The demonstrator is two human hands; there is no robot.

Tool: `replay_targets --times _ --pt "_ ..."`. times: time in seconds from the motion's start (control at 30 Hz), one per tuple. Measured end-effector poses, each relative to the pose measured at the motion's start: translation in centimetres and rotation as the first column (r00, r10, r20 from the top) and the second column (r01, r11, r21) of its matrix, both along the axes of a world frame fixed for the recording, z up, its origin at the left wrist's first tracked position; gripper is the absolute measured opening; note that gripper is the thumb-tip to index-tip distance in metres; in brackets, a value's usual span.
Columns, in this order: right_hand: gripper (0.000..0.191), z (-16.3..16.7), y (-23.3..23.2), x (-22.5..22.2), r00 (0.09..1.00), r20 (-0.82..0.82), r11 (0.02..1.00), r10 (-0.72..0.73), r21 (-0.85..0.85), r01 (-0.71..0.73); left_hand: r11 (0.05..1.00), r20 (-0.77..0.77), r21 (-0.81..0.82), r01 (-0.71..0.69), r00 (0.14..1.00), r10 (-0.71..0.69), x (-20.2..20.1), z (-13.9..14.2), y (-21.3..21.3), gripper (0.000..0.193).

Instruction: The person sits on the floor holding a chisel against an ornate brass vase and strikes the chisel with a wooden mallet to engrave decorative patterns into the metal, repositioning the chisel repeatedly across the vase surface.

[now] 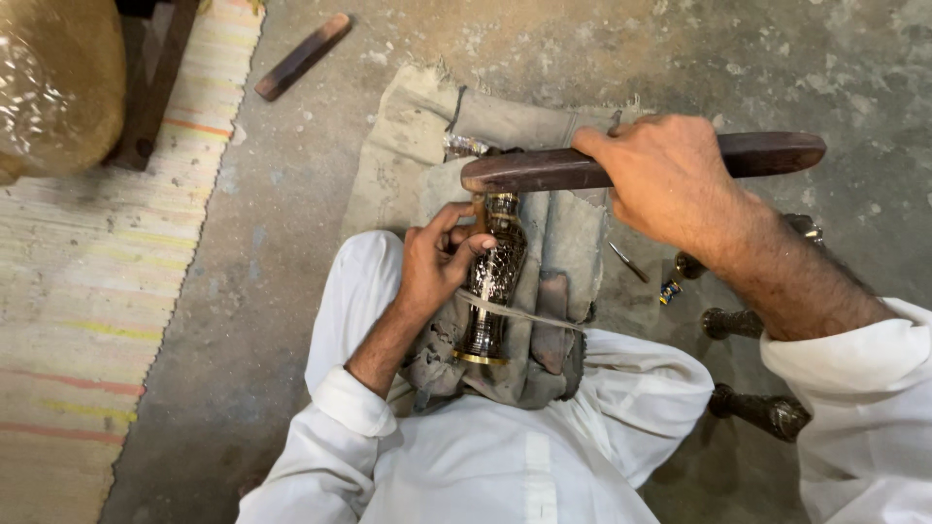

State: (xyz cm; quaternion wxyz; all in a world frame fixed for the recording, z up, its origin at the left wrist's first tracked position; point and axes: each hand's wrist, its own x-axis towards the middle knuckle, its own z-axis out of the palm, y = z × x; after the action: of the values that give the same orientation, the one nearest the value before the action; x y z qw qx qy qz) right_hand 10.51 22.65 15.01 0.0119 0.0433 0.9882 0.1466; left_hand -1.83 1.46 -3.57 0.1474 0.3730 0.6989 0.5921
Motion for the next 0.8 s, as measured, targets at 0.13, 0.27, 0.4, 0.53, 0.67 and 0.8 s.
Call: replay_targets --times 0.13,0.27,0.4,0.53,0.67,0.8 --pt "0.046 0.0 0.4 -0.2 0.997 -0.024 0.991 -0.073 -0.118 0.069 0.998 0.028 0.033 0.047 0.998 -0.048 -0.1 0.1 0.1 0.039" --pt "0.046 -1.1 0.9 -0.1 0.997 -0.047 0.991 -0.065 -0.119 0.059 0.999 0.009 0.005 0.049 0.999 -0.049 -0.2 0.3 0.2 0.04" --pt "0.041 -1.7 1.2 0.2 0.993 0.074 0.996 -0.093 0.006 0.093 0.998 0.013 0.046 0.044 0.999 -0.045 -0.1 0.3 0.1 0.039" --pt "0.045 -1.4 1.1 0.0 0.996 -0.04 0.993 -0.074 -0.098 0.07 0.999 -0.018 0.015 0.035 0.999 -0.034 -0.2 0.1 0.2 0.041" --pt "0.043 -0.8 0.6 -0.1 0.992 0.043 0.989 -0.119 -0.082 0.123 0.999 -0.023 0.033 0.042 0.999 -0.041 -0.3 -0.2 0.2 0.04" --pt "0.032 -0.4 0.6 0.1 0.977 -0.067 0.92 -0.204 -0.355 0.168 1.0 -0.021 0.018 0.016 1.0 -0.015 -0.2 -0.3 0.2 0.038"
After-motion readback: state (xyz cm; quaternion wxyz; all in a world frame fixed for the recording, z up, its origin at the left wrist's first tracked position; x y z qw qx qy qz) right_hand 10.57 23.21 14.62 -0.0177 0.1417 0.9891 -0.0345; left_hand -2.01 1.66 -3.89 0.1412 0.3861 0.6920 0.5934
